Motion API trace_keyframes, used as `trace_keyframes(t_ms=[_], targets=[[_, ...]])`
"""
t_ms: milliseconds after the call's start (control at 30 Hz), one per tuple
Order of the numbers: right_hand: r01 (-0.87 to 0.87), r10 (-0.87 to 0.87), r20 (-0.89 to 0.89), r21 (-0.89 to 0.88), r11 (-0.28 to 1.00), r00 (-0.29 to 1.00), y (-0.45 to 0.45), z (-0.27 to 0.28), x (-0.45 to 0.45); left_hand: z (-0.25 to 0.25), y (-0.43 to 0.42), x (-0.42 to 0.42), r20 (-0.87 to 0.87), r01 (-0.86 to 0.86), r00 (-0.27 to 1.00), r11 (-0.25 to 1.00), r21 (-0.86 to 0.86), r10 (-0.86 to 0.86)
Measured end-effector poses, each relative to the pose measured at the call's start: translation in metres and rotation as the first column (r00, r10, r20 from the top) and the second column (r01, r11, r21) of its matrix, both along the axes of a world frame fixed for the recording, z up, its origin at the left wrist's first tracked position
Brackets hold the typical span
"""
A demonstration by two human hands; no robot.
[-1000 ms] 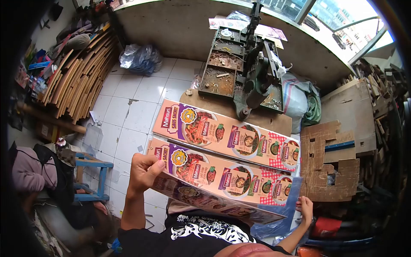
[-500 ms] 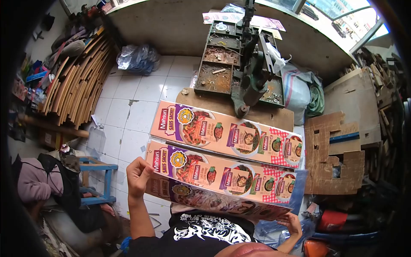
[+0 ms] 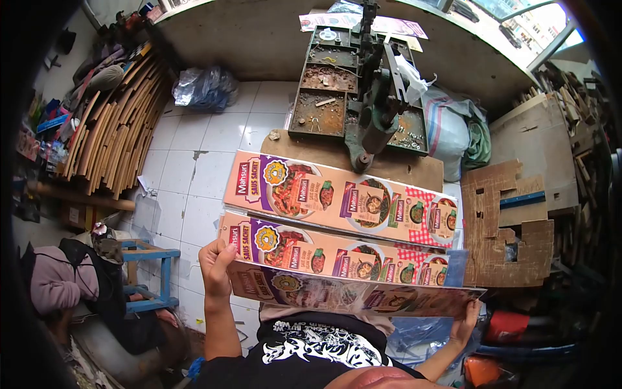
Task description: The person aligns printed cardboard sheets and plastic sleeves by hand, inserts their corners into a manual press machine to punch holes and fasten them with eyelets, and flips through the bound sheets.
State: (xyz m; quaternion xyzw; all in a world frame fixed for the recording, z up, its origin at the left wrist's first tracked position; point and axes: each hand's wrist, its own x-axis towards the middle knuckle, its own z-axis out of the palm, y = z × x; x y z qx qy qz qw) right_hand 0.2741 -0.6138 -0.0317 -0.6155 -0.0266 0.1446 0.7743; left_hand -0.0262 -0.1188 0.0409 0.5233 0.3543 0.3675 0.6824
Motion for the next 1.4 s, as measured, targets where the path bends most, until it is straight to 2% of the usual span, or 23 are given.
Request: trace_keyframes(t_ms=[33,167,267,333,367,433,567,667,733,767,833,867,900,933,1000,1033,1100,1133,1200,1233,1300,1333,1400], targets=[[0.081,-0.08,0.009,-0.008,0.997,0.997,0.004,0.0,0.001,-0.004,-0.001,0.001,-0.003,-0.025,1.0,1.0,-0.013,0.025],[0.142,-0.14,0.038,-0.036,0.989,0.989,0.008,-0.008,0.013,-0.015,0.003,-0.002,0.0,-0.117,0.993,0.992,0.049,0.117],[0.074,-0.073,0.058,-0.012,0.997,0.996,0.028,0.001,0.019,-0.013,0.004,-0.003,0.008,-0.221,0.975,0.969,0.114,0.221],[0.042,-0.041,0.064,-0.017,0.999,0.997,0.043,0.007,0.02,-0.013,0.003,-0.006,-0.088,-0.304,0.938,0.919,0.251,0.335],[0.009,-0.008,0.071,-0.022,1.0,0.997,0.048,0.009,0.02,-0.016,0.003,-0.009,-0.092,-0.303,0.938,0.92,0.251,0.334],[0.029,-0.027,0.064,-0.028,0.999,0.998,0.055,0.005,0.021,-0.021,0.006,-0.012,-0.133,-0.329,0.896,0.835,0.442,0.423],[0.037,-0.036,0.028,-0.045,0.998,0.999,0.062,0.001,0.023,-0.013,0.004,-0.008,-0.176,-0.336,0.876,0.83,0.444,0.449],[0.006,-0.005,0.014,-0.093,0.996,1.0,0.066,-0.001,0.026,-0.011,0.005,-0.007,-0.196,-0.287,0.894,0.85,0.442,0.404],[-0.008,0.008,0.001,-0.121,0.993,1.0,0.071,0.002,0.028,-0.005,0.007,-0.01,-0.28,-0.126,0.93,0.922,0.367,0.238],[0.002,-0.005,-0.025,-0.138,0.99,1.0,0.075,0.004,0.028,-0.001,0.009,-0.009,-0.281,-0.125,0.93,0.922,0.366,0.237],[0.011,-0.018,-0.05,-0.155,0.988,0.999,0.078,0.004,0.03,0.004,0.014,-0.006,-0.317,0.065,0.945,0.898,0.436,0.085],[0.032,-0.039,-0.036,-0.179,0.983,0.999,0.077,0.001,0.031,0.005,0.018,-0.012,-0.366,0.142,0.931,0.923,0.356,-0.002],[0.054,-0.06,-0.023,-0.202,0.978,0.998,0.077,-0.003,0.032,0.005,0.02,-0.011,-0.367,0.143,0.93,0.924,0.355,-0.003],[0.055,-0.061,-0.024,-0.203,0.978,0.998,0.079,-0.006,0.033,0.003,0.023,-0.008,-0.5,0.198,0.863,0.857,0.476,0.078],[0.064,-0.038,0.076,-0.374,0.925,0.996,0.086,-0.01,0.033,-0.009,0.03,-0.008,-0.691,0.366,0.674,0.694,0.62,0.262],[0.064,-0.038,0.075,-0.376,0.925,0.996,0.091,-0.007,0.032,-0.018,0.03,-0.009,-0.692,0.367,0.673,0.695,0.618,0.26],[-0.002,0.135,0.142,-0.681,0.732,0.981,0.1,-0.001,0.028,-0.033,0.031,-0.01,-0.758,0.366,0.494,0.69,0.625,0.425],[0.016,0.118,0.155,-0.669,0.743,0.981,0.099,-0.007,0.029,-0.039,0.033,-0.013,-0.76,0.368,0.493,0.69,0.624,0.424],[0.003,0.123,0.137,-0.679,0.734,0.983,0.096,-0.01,0.028,-0.048,0.035,-0.019,-0.793,0.294,0.462,0.775,0.56,0.397],[-0.011,0.13,0.121,-0.688,0.725,0.984,0.095,-0.012,0.028,-0.048,0.035,-0.019,-0.794,0.295,0.462,0.776,0.558,0.396],[-0.038,0.118,0.087,-0.626,0.779,0.989,0.096,-0.02,0.029,-0.048,0.036,-0.02,-0.789,0.125,0.608,0.971,0.204,0.088],[-0.061,0.108,0.052,-0.556,0.829,0.993,0.096,-0.022,0.029,-0.058,0.039,-0.023,-0.79,0.126,0.607,0.971,0.202,0.086],[-0.125,0.145,-0.005,-0.536,0.835,0.989,0.1,-0.018,0.031,-0.078,0.044,-0.028,-0.608,0.128,0.793,0.965,0.229,0.04]])
